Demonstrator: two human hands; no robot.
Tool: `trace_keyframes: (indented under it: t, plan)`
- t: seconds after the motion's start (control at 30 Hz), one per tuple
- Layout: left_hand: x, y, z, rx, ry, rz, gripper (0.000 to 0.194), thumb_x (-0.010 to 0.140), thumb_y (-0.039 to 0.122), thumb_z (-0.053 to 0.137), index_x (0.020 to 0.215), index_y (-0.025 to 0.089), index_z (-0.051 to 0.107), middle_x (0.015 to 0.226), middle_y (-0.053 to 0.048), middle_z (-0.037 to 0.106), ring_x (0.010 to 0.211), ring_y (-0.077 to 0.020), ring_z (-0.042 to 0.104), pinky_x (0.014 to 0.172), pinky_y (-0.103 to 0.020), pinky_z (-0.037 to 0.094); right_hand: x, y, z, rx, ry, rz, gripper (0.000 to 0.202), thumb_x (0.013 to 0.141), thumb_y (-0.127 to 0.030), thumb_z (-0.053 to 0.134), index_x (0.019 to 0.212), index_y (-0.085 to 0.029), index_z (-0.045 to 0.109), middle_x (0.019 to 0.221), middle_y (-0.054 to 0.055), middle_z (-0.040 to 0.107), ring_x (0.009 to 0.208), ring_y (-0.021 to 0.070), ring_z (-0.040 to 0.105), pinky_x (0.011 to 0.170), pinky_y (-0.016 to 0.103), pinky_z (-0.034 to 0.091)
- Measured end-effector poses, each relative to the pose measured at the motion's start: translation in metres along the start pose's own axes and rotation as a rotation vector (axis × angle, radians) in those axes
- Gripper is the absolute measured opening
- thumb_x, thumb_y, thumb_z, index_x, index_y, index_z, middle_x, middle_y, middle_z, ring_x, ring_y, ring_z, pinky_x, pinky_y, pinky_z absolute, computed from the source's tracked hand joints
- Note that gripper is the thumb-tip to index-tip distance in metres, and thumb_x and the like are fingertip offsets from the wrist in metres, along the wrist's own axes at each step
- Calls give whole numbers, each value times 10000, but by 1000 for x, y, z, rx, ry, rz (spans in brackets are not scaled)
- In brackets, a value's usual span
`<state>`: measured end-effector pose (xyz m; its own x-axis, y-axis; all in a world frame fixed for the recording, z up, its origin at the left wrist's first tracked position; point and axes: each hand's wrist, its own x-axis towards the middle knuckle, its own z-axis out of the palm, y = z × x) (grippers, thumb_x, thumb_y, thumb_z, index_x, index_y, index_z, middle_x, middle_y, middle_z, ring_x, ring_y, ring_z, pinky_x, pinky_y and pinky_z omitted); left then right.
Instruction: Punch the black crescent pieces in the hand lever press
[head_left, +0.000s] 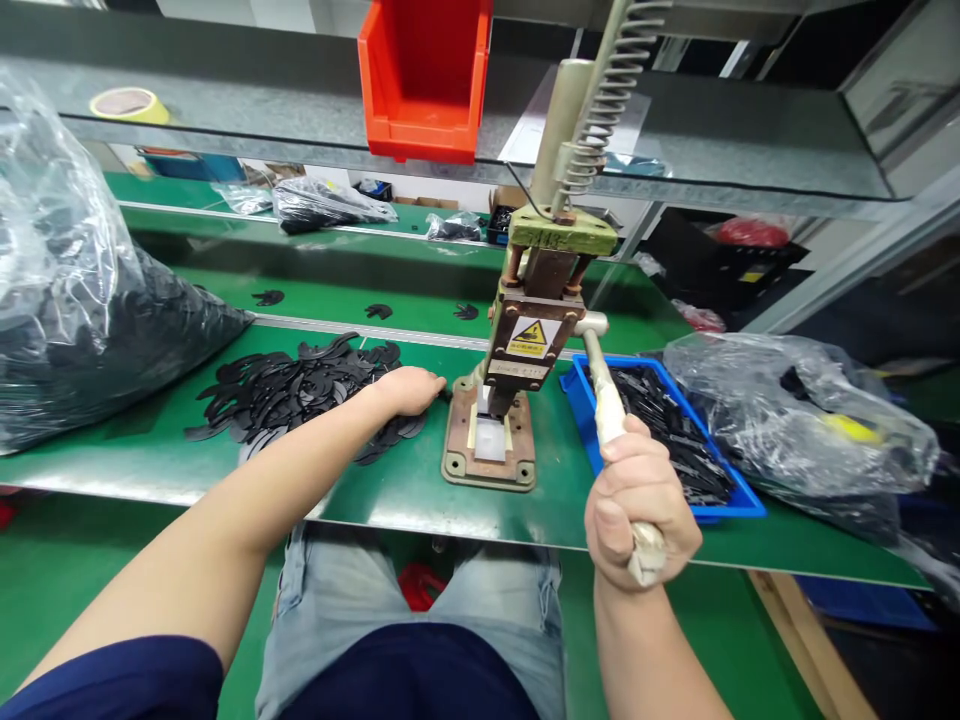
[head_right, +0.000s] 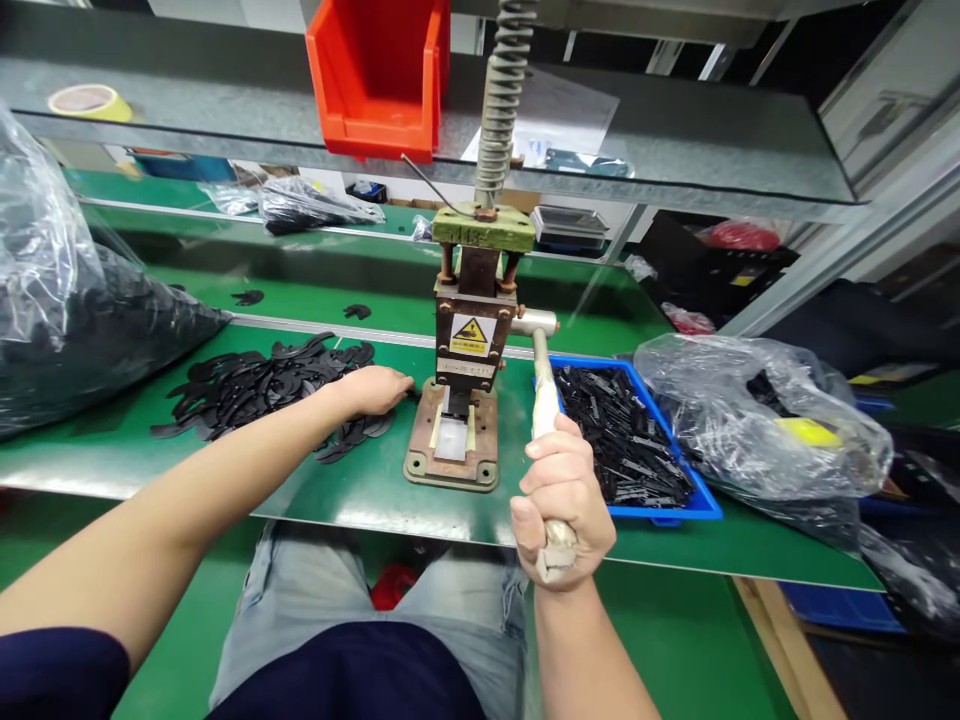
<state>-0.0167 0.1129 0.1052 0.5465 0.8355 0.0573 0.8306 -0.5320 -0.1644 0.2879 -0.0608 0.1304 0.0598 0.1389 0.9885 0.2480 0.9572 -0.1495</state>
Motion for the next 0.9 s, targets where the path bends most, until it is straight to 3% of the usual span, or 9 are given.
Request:
trace_keyframes:
  t: [0.17,0.3,0.4,0.53,0.67,0.77,0.9]
  plan:
    - [0,0,-4,7,54,1,274,1015,221,495,1178,172,710,1122,-157,746,998,-285,749,829,-347,538,1,0,1,-2,-4,-4,164,814,-188,704,698,-240,600,700,-25,599,850,215,641,1107,654,485]
    - [-22,1,-17,5,138,-17,297,1025,212,448,1194,197,691,1162,-144,690,867,-251,740,752,-344,521,0,-1,0,-13,-13,-2,169,842,-229,696,706,-246,597,722,-30,606,862,208,642,1109,661,485]
    - [-40,9,-19,-76,174,-3,275,978,183,503,1201,203,664,1105,-125,706,899,-266,730,767,-348,515,-1,-2,0,-10,-6,2,181,844,-230,699,701,-245,590,720,-34,602,866,207,641,1112,663,483]
    - [-46,31,4,-460,253,-77,153,964,308,619,1083,218,651,939,-61,747,873,-238,724,752,-307,508,-2,-2,2,0,19,11,190,842,-213,708,696,-239,590,711,-26,596,869,217,640,1114,675,474]
    - [-41,46,29,-765,325,-237,220,982,441,614,911,232,616,742,-6,713,687,-193,689,631,-277,474,-2,-1,1,6,5,3,188,847,-229,707,698,-237,594,710,-20,602,868,218,645,1109,667,480]
    - [-40,48,29,-963,277,-296,284,989,494,613,892,232,568,659,10,698,593,-174,680,572,-260,478,-2,0,0,-11,0,-5,198,859,-259,699,697,-246,586,707,-24,598,858,213,645,1105,657,495]
    - [-31,58,16,-1338,178,-256,355,986,546,645,920,215,535,607,3,706,508,-152,673,504,-232,500,-2,0,0,-4,-5,3,178,850,-245,697,705,-250,593,716,-27,603,862,209,646,1114,642,497]
